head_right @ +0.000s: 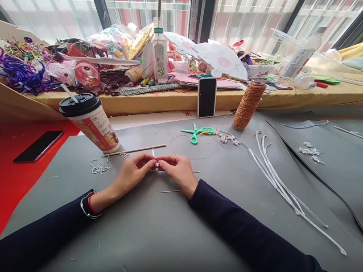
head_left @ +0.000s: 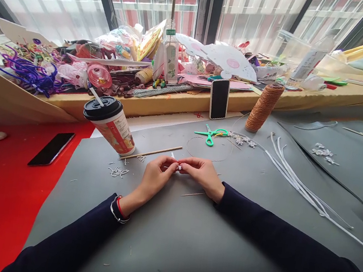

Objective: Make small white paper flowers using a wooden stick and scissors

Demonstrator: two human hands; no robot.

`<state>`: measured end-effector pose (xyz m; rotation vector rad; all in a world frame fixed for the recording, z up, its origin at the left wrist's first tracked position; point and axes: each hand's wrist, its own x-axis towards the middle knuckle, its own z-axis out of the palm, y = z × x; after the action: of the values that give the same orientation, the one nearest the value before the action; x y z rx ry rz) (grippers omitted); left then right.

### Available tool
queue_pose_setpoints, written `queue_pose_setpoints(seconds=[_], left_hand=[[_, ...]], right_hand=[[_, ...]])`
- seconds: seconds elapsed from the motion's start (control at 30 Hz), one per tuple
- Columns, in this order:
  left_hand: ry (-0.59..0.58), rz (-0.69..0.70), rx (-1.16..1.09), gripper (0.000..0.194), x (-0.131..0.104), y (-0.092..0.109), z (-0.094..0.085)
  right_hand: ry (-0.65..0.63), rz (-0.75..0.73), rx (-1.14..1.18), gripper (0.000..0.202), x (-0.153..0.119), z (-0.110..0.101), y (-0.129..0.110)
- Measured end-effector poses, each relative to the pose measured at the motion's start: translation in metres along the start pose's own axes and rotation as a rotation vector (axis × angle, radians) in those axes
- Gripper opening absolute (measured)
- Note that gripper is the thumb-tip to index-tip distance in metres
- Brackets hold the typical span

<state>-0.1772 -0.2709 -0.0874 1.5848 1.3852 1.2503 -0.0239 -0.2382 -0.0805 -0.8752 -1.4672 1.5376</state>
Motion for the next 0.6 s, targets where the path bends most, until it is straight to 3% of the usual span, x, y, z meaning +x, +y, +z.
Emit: queue_pose_setpoints(seconds=[0.17, 0.4, 0.6], left_hand=[[0.004, 0.048, 0.127, 0.021, -0.001, -0.001, -0.001], [-0.112, 0.013, 0.082, 0.021, 0.0, 0.004, -0.002], [-0.416, -0.208, -0.172, 0.024, 0.005, 0.011, -0.008]], right_hand=[[-0.012, -0.046, -0.095, 0.024, 0.002, -0.001, 0.003], [-0.021, -0.15, -0.337, 0.018, 0.001, -0.003, 0.006], [-0.036, -0.318, -0.538, 0.011, -0.004, -0.001, -0.003]])
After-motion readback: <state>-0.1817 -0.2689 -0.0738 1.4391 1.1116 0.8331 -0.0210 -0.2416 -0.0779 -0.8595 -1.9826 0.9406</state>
